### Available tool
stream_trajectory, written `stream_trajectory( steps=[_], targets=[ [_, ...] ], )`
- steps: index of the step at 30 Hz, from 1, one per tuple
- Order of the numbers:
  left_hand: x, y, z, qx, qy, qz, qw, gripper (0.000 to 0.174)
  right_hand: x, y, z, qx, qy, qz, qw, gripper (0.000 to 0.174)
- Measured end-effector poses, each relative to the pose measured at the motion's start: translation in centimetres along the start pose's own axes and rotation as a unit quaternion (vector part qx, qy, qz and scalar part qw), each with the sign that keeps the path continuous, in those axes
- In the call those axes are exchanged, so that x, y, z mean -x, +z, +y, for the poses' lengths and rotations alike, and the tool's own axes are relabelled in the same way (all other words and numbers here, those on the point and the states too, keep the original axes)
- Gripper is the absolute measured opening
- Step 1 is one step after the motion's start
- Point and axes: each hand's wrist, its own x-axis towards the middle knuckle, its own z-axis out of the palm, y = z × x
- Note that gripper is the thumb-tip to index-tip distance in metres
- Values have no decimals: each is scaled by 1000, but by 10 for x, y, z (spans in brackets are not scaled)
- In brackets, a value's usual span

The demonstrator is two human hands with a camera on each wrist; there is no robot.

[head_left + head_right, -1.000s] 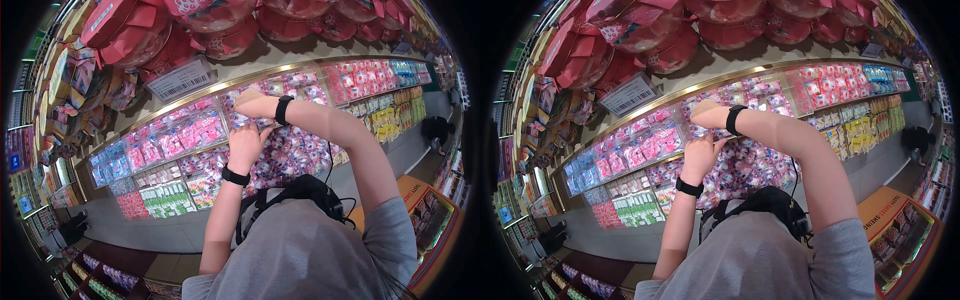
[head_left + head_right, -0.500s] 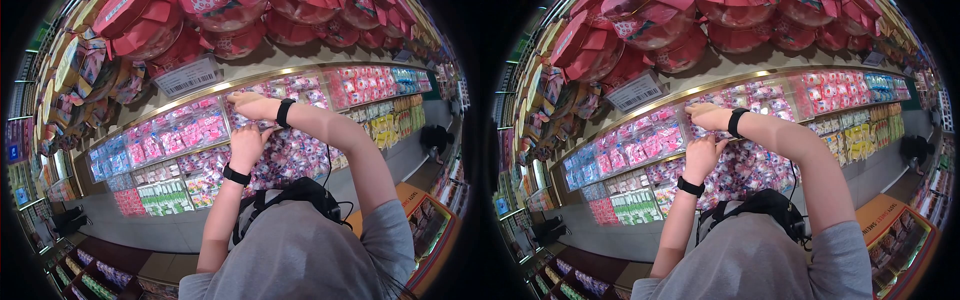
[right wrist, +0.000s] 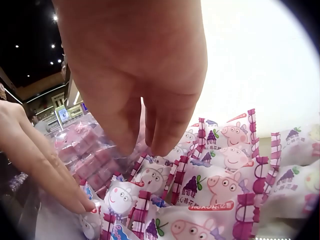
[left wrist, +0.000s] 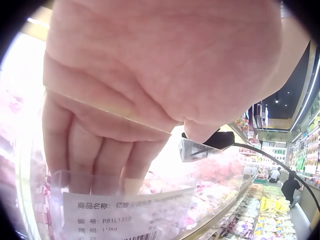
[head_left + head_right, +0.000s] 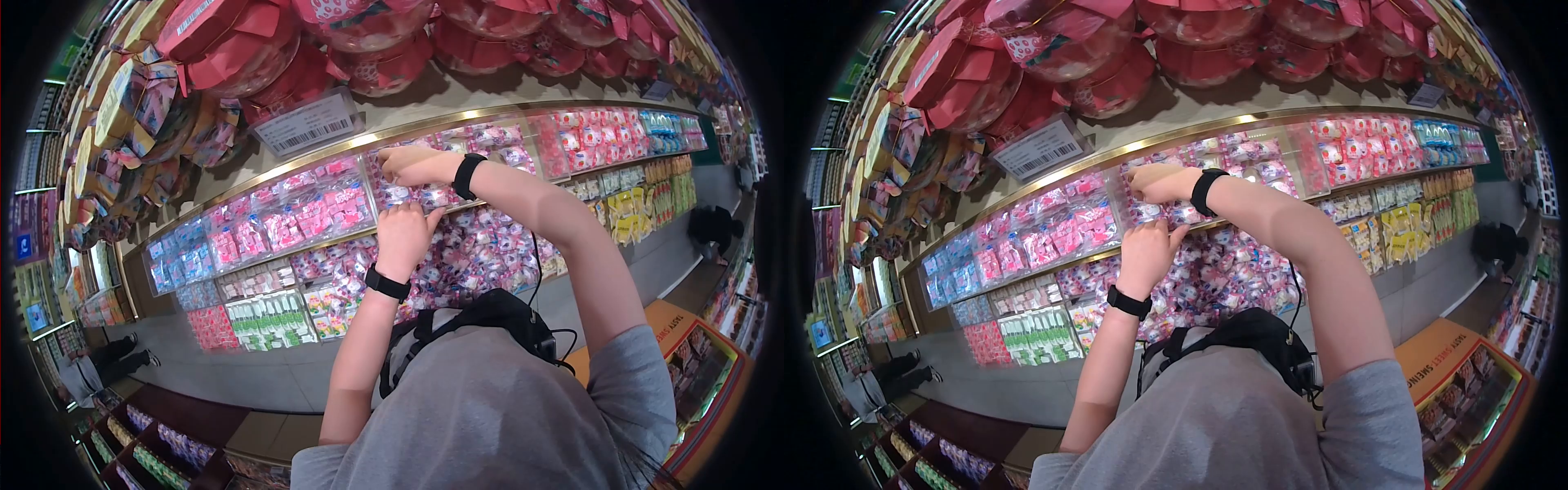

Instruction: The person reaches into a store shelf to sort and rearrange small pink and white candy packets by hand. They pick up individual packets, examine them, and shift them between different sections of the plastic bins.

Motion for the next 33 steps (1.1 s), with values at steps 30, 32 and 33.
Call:
stream_trajectory(
  steps=[30, 32, 33],
  targets=[
    [47, -24, 24, 40, 19, -48, 998, 57, 69, -9, 19, 166, 70, -35, 983, 44],
    [52, -26, 24, 38, 16, -47, 998, 56, 69, -14, 14, 166, 80, -26, 983, 43],
    [54, -26, 24, 37, 14, -47, 998, 56, 70, -15, 13, 166, 92, -17, 982, 42]
  ],
)
